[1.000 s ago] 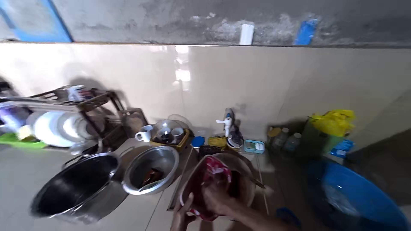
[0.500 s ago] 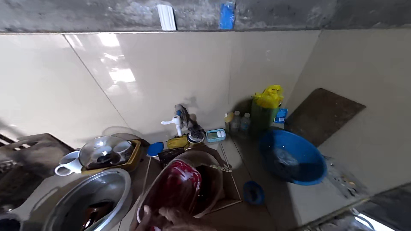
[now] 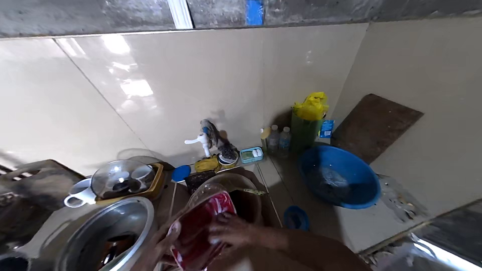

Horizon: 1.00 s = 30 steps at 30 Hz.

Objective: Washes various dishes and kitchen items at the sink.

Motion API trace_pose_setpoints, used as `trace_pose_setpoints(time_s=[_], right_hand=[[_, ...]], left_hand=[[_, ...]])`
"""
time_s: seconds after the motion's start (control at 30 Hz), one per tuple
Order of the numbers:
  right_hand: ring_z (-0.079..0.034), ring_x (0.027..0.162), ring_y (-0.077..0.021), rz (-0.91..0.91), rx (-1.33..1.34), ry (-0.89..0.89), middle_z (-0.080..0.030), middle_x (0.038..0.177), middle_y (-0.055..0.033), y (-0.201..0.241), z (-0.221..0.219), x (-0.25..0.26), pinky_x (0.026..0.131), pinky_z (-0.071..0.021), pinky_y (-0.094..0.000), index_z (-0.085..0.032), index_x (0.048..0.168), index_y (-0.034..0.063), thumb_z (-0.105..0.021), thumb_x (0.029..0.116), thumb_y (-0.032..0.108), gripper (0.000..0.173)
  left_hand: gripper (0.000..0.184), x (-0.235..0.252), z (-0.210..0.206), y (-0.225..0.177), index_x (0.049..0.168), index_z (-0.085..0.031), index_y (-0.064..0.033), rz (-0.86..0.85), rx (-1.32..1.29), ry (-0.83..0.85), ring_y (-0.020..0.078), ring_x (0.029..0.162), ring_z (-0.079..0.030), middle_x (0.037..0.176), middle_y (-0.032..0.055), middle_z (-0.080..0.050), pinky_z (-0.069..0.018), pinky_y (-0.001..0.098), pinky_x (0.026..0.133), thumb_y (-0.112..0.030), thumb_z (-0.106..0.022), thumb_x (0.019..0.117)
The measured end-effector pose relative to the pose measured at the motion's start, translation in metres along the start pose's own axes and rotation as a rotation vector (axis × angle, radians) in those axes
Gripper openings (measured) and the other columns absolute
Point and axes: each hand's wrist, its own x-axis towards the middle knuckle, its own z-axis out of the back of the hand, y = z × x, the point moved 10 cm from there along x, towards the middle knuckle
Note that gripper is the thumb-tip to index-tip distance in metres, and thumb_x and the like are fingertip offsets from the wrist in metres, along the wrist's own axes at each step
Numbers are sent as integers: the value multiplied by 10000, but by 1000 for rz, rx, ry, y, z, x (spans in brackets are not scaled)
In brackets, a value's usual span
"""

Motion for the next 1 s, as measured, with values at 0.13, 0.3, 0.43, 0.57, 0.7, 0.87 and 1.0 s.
trace_pose_setpoints(time_s=[0.13, 0.3, 0.43, 0.57, 0.7, 0.87, 1.0], right_hand=[[-592, 1246, -393, -215, 11, 66, -670, 1257, -202, -30, 40, 33, 1116, -419, -562, -704, 1234, 58, -603, 958, -5, 300], [-583, 1243, -388, -650, 636, -137, -626, 1276, -302, 18, 57, 53, 1099, -429, -495, -593, 1293, -118, -684, 923, 147, 464], [-519, 1338, -428, -322, 199, 197, -602, 1364, -257, 22, 5, 30, 1168, -279, -671, -635, 1275, -52, -759, 877, 121, 452], [-505, 1345, -416, -378, 300, 307, -604, 1352, -265, 30, 1, 43, 1181, -292, -617, -622, 1285, -61, -746, 900, 157, 459], [-512, 1363, -379, -320, 470, 114, -554, 1435, -263, 52, -1, 32, 1160, -369, -537, -523, 1428, -59, -779, 817, 54, 672], [-559, 1294, -407, -214, -11, 76, -679, 1245, -190, 26, 10, 38, 1176, -296, -647, -695, 1202, 16, -716, 919, 232, 357], [-645, 1147, -389, -446, 364, -108, -696, 1149, -245, 52, 42, 59, 1012, -471, -558, -697, 1101, -63, -708, 873, 163, 322]], left_hand=[[935, 5, 14, 2, 1645, -140, -298, 1, -256, -261, 378, 1185, -629, 1524, 167, -462, -603, 582, 760, -354, -706, 903], [1133, 3, -51, 11, 1640, 88, -244, -177, -633, -440, 229, 1370, -486, 1639, 155, -276, -510, 426, 1029, -323, -686, 816], [1106, 5, -46, 44, 1649, 4, -262, -36, -552, -363, 261, 1132, -629, 1515, 182, -440, -591, 440, 771, -395, -679, 789], [889, 7, -37, 51, 1645, -130, -204, -24, -474, -314, 246, 1177, -627, 1492, 152, -496, -587, 439, 854, -422, -563, 899], [769, 3, -29, 41, 1577, -333, -87, -12, -302, -276, 171, 1132, -635, 1382, 142, -591, -550, 375, 919, -449, -538, 930], [902, -4, -14, 46, 1643, -131, -257, 48, -502, -317, 344, 1177, -626, 1483, 197, -491, -588, 539, 827, -371, -631, 901], [1063, -12, -28, 21, 1654, -28, -190, -164, -571, -568, 224, 1338, -502, 1618, 179, -320, -503, 400, 1001, -263, -664, 805]])
